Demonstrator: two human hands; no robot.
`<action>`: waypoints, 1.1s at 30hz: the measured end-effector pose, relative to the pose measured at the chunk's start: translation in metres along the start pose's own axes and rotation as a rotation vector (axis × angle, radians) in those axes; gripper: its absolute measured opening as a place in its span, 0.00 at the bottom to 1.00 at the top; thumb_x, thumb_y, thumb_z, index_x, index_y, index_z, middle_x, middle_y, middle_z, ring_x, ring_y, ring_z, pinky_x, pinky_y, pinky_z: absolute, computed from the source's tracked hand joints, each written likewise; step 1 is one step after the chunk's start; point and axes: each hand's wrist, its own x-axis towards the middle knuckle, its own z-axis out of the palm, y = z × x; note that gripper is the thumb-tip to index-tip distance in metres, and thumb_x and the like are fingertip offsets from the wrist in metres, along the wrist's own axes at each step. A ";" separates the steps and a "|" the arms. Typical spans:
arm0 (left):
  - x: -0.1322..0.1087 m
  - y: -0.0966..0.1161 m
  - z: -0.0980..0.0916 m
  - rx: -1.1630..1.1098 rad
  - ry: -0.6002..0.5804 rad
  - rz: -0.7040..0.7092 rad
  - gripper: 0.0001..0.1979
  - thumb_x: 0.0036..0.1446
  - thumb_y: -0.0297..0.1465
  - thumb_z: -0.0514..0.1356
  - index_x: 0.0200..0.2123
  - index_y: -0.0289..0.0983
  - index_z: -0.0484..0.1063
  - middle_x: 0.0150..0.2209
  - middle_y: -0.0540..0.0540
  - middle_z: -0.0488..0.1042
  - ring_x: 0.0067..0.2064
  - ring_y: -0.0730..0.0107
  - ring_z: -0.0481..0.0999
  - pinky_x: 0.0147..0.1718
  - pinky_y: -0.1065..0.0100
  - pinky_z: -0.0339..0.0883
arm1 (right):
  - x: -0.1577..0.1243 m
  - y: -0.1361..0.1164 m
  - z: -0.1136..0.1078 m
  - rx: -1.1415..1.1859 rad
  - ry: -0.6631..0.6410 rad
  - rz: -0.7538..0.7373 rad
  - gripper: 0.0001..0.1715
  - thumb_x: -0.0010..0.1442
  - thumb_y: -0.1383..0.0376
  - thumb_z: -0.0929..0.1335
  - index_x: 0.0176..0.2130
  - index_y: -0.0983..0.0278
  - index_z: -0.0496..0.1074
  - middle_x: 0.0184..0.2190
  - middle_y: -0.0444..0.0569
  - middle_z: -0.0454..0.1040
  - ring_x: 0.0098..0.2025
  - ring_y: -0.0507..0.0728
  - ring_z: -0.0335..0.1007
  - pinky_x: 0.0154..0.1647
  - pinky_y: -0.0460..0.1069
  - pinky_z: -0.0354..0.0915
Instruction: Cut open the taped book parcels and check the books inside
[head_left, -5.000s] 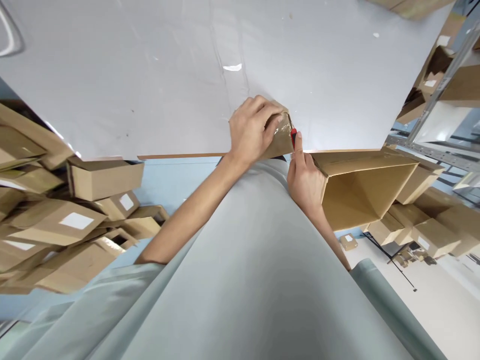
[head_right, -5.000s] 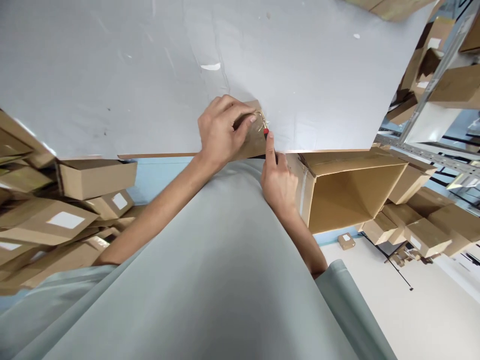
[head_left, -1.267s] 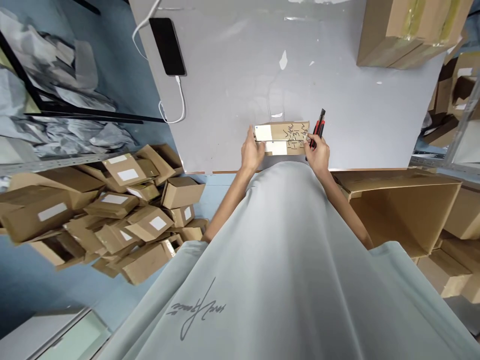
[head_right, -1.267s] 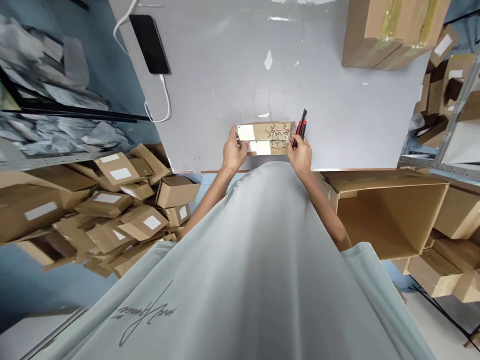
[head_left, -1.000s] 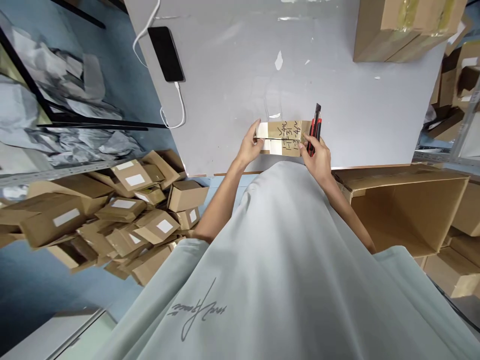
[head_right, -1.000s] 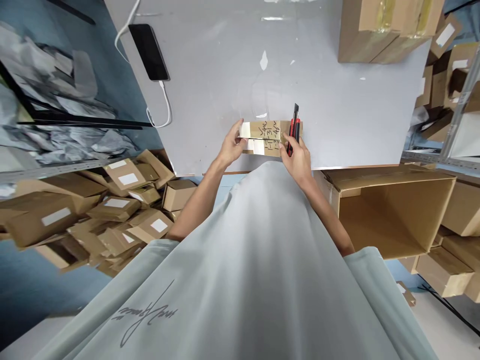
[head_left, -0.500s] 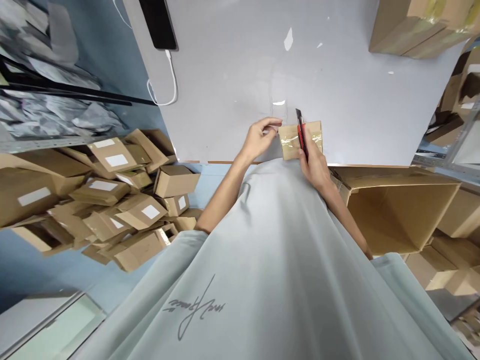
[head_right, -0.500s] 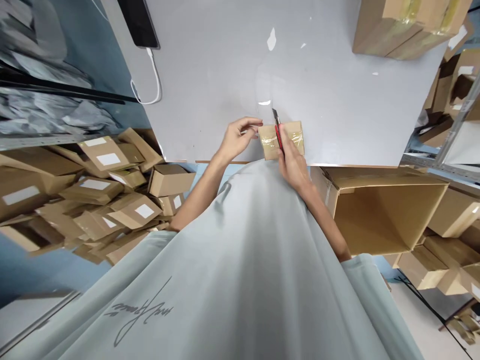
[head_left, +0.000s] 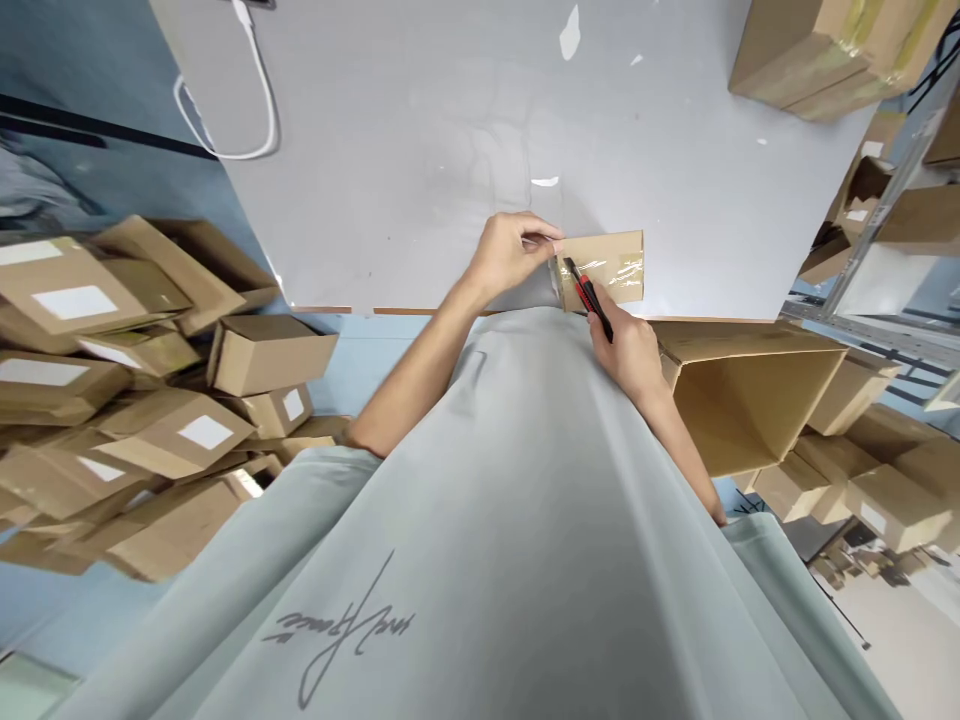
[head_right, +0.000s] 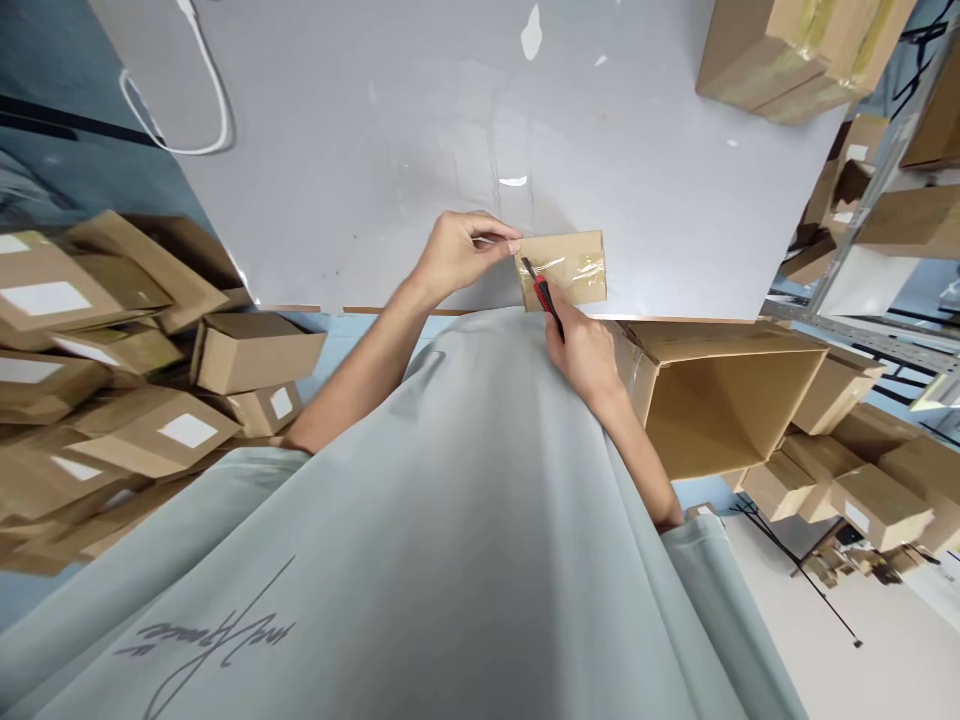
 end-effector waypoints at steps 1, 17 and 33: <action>0.000 -0.001 0.000 -0.010 -0.005 0.007 0.07 0.65 0.34 0.71 0.44 0.42 0.89 0.48 0.44 0.89 0.49 0.55 0.89 0.54 0.52 0.87 | -0.001 -0.003 0.001 -0.007 -0.002 0.010 0.37 0.77 0.59 0.62 0.80 0.55 0.67 0.53 0.52 0.90 0.48 0.71 0.87 0.50 0.61 0.81; -0.006 -0.009 0.023 -0.065 0.088 0.016 0.05 0.63 0.30 0.70 0.41 0.44 0.88 0.43 0.48 0.88 0.45 0.57 0.88 0.54 0.53 0.86 | -0.002 -0.050 0.012 -0.181 -0.050 0.175 0.37 0.80 0.60 0.60 0.81 0.58 0.65 0.48 0.58 0.89 0.47 0.72 0.86 0.55 0.64 0.79; -0.004 -0.011 0.023 -0.044 0.098 0.054 0.05 0.66 0.34 0.69 0.43 0.45 0.87 0.46 0.47 0.86 0.51 0.55 0.87 0.57 0.55 0.84 | -0.054 -0.045 -0.002 -0.191 0.063 0.229 0.35 0.79 0.56 0.61 0.78 0.53 0.71 0.42 0.55 0.89 0.40 0.70 0.85 0.48 0.62 0.80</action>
